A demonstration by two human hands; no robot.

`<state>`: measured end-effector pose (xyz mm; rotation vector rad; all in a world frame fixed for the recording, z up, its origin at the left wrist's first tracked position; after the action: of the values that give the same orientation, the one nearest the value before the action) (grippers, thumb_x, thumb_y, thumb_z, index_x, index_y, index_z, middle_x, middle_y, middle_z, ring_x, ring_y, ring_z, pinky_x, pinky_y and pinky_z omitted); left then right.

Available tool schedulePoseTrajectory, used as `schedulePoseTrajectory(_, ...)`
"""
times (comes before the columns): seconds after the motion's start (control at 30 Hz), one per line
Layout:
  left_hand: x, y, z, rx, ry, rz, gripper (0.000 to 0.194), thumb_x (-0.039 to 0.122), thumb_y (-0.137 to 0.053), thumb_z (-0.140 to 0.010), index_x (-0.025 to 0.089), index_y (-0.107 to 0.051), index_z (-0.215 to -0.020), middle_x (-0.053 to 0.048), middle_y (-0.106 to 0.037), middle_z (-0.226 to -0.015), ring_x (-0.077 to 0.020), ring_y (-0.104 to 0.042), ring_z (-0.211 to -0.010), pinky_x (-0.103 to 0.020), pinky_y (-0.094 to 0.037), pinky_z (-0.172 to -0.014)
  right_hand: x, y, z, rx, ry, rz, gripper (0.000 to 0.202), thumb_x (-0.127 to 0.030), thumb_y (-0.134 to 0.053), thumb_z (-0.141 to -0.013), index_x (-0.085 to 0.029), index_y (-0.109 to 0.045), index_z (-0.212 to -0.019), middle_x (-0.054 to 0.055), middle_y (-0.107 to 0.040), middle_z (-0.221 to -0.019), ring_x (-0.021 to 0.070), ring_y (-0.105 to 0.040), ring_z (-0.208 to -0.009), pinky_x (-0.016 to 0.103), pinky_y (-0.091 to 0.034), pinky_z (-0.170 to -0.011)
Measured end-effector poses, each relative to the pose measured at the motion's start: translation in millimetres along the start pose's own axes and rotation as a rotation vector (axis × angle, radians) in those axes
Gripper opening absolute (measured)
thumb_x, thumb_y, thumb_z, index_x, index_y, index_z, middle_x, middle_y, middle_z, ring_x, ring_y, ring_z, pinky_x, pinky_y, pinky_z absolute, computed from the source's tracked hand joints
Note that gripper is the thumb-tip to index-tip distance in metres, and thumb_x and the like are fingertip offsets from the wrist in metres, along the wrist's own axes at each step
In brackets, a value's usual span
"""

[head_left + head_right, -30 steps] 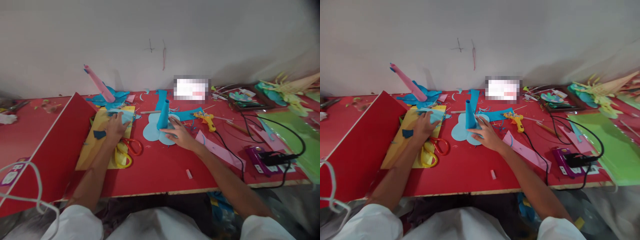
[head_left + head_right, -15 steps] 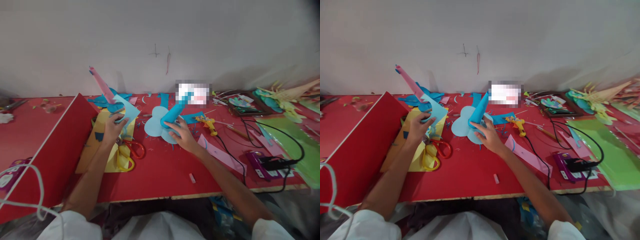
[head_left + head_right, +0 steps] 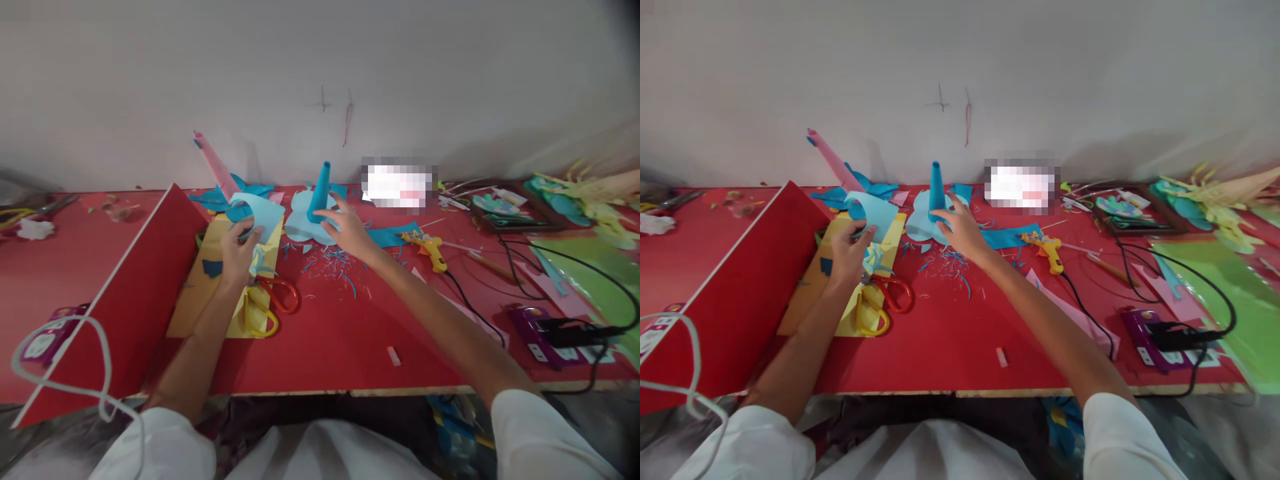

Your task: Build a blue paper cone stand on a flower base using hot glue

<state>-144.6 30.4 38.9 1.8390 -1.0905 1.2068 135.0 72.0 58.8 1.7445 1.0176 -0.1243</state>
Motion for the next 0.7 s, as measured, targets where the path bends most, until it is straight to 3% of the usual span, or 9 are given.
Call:
schedulePoseTrajectory(0.1,-3,0.7,1,0.057,-0.005,0.050,0.041,0.050,-0.084,-0.072,0.017,-0.070,-0.092,-0.001,-0.063,-0.084,-0.0114,-0.056,-0.067,-0.022,-0.049,-0.060,-40,-10,16,-0.031,0.034,0.014,0.029,-0.026,-0.046,-0.109,-0.020,-0.073,-0.117,0.013,-0.063,-0.135,0.0241,-0.064,-0.117,0.041,-0.052,-0.103)
schedulePoseTrajectory(0.2,-4,-1.4,3,0.051,-0.018,0.061,0.043,0.055,-0.083,-0.075,0.018,-0.064,-0.089,0.000,-0.059,-0.080,-0.0112,-0.054,-0.068,-0.023,-0.052,-0.061,-97,-41,47,-0.370,0.206,0.120,0.026,-0.035,-0.051,-0.109,-0.019,-0.070,-0.117,0.010,-0.072,-0.108,0.0240,-0.066,-0.105,0.036,-0.053,-0.090)
schedulePoseTrajectory(0.27,-3,-2.8,5,0.049,-0.035,0.041,0.042,0.055,-0.081,-0.077,0.019,-0.061,-0.086,0.002,-0.055,-0.077,-0.0108,-0.052,-0.067,-0.022,-0.051,-0.061,-128,-61,68,-0.502,0.315,0.201,0.033,-0.042,-0.054,-0.107,-0.018,-0.066,-0.126,0.012,-0.073,-0.107,0.0264,-0.066,-0.106,0.037,-0.053,-0.087)
schedulePoseTrajectory(0.33,-1,-4.9,8,0.040,-0.055,0.017,0.041,0.055,-0.079,-0.080,0.019,-0.060,-0.086,0.003,-0.052,-0.075,-0.0106,-0.050,-0.066,-0.022,-0.050,-0.060,-148,-76,81,-0.518,0.329,0.240,0.044,-0.049,-0.055,-0.105,-0.017,-0.060,-0.135,0.015,-0.073,-0.114,0.0289,-0.065,-0.109,0.040,-0.053,-0.088)
schedulePoseTrajectory(0.4,2,-7.6,10,0.022,-0.067,-0.004,0.041,0.055,-0.078,-0.081,0.019,-0.059,-0.087,0.003,-0.050,-0.075,-0.0107,-0.049,-0.067,-0.023,-0.049,-0.060,-159,-86,89,-0.525,0.311,0.266,0.052,-0.052,-0.057,-0.104,-0.014,-0.056,-0.139,0.018,-0.072,-0.117,0.0315,-0.066,-0.111,0.044,-0.054,-0.090)
schedulePoseTrajectory(0.53,11,-11.7,14,-0.011,-0.062,-0.045,0.042,0.057,-0.076,-0.081,0.020,-0.058,-0.088,0.003,-0.049,-0.076,-0.0113,-0.049,-0.066,-0.024,-0.048,-0.060,-163,-92,89,-0.527,0.275,0.260,0.046,-0.031,-0.052,-0.104,-0.012,-0.049,-0.146,0.019,-0.072,-0.114,0.0325,-0.070,-0.105,0.043,-0.057,-0.081)
schedulePoseTrajectory(0.6,23,-7.3,16,0.041,-0.111,-0.070,0.039,0.056,-0.074,-0.084,0.020,-0.058,-0.088,0.003,-0.048,-0.076,-0.0117,-0.048,-0.067,-0.026,-0.047,-0.061,-157,-90,83,-0.558,0.241,0.212,0.050,-0.026,-0.054,-0.100,-0.013,-0.046,-0.148,0.017,-0.074,-0.110,0.0316,-0.072,-0.099,0.039,-0.057,-0.076)
schedulePoseTrajectory(0.7,53,6.7,22,0.183,-0.310,-0.128,0.030,0.046,-0.073,-0.089,0.021,-0.058,-0.086,0.002,-0.047,-0.076,-0.0133,-0.049,-0.071,-0.030,-0.044,-0.067,-140,-81,71,-0.586,0.161,0.128,0.056,-0.026,-0.061,-0.094,-0.015,-0.045,-0.147,0.014,-0.076,-0.103,0.0292,-0.074,-0.090,0.035,-0.055,-0.072)
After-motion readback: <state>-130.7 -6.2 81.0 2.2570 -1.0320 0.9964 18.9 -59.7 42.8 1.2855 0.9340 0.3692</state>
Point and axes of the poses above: each hand's wrist, its own z-axis away from the middle knuckle, its own y-axis out of the back of the hand, x = y × z, the point moved 5 cm from there along -z, towards the middle knuckle
